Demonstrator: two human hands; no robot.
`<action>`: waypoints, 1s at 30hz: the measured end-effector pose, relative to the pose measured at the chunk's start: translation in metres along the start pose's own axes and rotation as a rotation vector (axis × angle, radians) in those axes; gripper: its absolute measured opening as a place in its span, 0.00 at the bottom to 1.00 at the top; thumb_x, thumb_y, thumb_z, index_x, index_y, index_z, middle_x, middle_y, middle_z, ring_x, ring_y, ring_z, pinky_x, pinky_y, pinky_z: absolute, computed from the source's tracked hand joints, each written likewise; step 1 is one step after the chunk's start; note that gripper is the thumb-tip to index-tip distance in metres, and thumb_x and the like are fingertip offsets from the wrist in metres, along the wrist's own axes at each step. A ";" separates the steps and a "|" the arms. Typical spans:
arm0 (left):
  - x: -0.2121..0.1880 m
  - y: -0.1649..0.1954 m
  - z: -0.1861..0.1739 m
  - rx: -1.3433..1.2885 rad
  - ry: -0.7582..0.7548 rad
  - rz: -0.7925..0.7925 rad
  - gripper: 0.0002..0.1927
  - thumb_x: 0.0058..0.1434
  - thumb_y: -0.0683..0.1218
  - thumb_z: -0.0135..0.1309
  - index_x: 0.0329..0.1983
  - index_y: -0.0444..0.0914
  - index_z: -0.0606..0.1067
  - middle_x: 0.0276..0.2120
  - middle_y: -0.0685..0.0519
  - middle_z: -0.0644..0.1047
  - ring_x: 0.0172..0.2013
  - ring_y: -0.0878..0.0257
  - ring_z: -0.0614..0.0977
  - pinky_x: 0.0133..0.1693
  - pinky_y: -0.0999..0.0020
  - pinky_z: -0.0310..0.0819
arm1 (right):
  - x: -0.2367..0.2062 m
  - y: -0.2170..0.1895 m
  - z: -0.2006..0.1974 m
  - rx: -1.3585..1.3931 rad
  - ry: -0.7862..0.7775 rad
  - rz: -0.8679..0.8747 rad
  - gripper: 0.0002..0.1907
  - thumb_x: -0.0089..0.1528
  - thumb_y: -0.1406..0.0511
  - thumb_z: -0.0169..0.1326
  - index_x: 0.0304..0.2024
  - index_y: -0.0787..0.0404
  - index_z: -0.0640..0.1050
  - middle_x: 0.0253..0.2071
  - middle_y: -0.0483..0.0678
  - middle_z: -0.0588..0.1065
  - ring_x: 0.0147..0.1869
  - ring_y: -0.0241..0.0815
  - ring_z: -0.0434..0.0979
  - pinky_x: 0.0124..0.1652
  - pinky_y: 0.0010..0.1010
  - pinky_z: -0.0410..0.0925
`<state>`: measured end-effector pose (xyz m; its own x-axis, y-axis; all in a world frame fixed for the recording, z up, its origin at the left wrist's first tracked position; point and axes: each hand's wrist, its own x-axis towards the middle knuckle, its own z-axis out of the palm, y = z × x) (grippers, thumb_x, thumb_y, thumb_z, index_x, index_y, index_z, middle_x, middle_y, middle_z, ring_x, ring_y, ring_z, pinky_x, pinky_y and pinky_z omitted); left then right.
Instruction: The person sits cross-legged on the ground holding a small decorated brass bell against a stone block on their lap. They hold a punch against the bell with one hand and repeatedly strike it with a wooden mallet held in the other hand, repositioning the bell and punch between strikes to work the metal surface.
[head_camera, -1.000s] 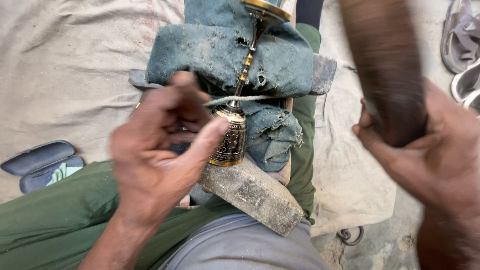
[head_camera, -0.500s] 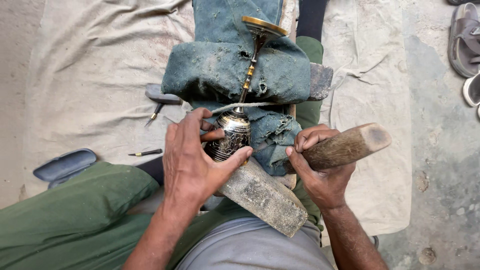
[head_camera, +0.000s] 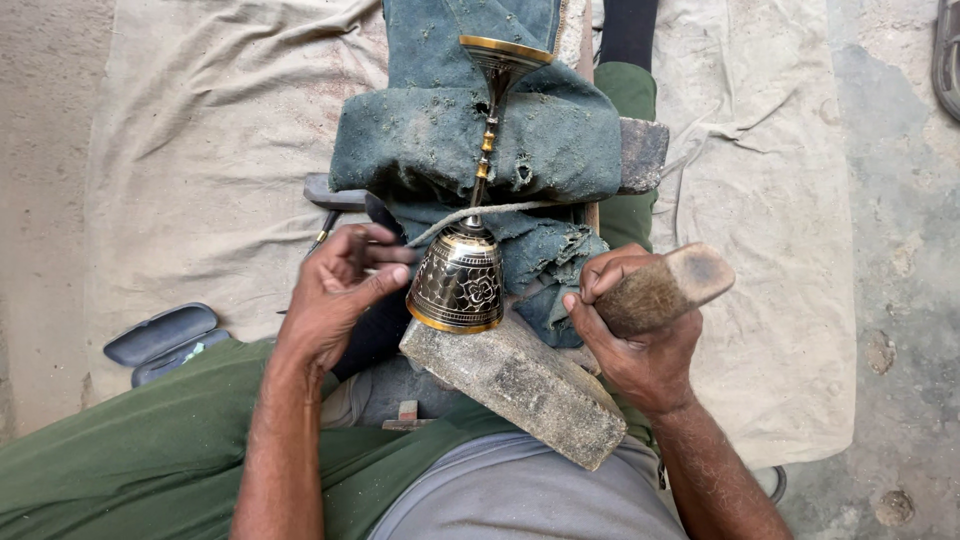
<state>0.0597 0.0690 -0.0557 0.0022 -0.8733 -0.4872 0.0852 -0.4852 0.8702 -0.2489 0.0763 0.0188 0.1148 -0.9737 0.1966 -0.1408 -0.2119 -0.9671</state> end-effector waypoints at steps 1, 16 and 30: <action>0.001 -0.004 -0.005 0.077 0.059 0.030 0.20 0.57 0.39 0.63 0.53 0.34 0.74 0.44 0.47 0.80 0.47 0.61 0.81 0.52 0.67 0.78 | 0.002 0.001 -0.001 -0.005 -0.002 -0.001 0.17 0.62 0.80 0.61 0.47 0.61 0.70 0.42 0.47 0.73 0.46 0.32 0.75 0.43 0.24 0.74; -0.085 0.092 0.047 0.133 0.128 0.445 0.14 0.66 0.37 0.59 0.54 0.30 0.76 0.45 0.46 0.83 0.47 0.61 0.87 0.50 0.69 0.88 | 0.006 0.011 0.002 -0.052 -0.051 0.016 0.15 0.62 0.79 0.61 0.46 0.61 0.72 0.43 0.47 0.74 0.48 0.33 0.77 0.44 0.25 0.76; -0.051 0.100 0.061 0.430 -0.042 0.589 0.22 0.61 0.38 0.65 0.58 0.36 0.75 0.44 0.52 0.82 0.42 0.69 0.86 0.43 0.74 0.87 | 0.003 0.049 -0.017 -0.208 -0.035 0.484 0.11 0.60 0.62 0.65 0.38 0.60 0.78 0.32 0.48 0.80 0.35 0.38 0.83 0.38 0.29 0.81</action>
<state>0.0078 0.0626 0.0604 -0.1123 -0.9915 0.0663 -0.3176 0.0991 0.9430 -0.2719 0.0616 -0.0257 0.0207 -0.9615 -0.2739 -0.3777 0.2461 -0.8926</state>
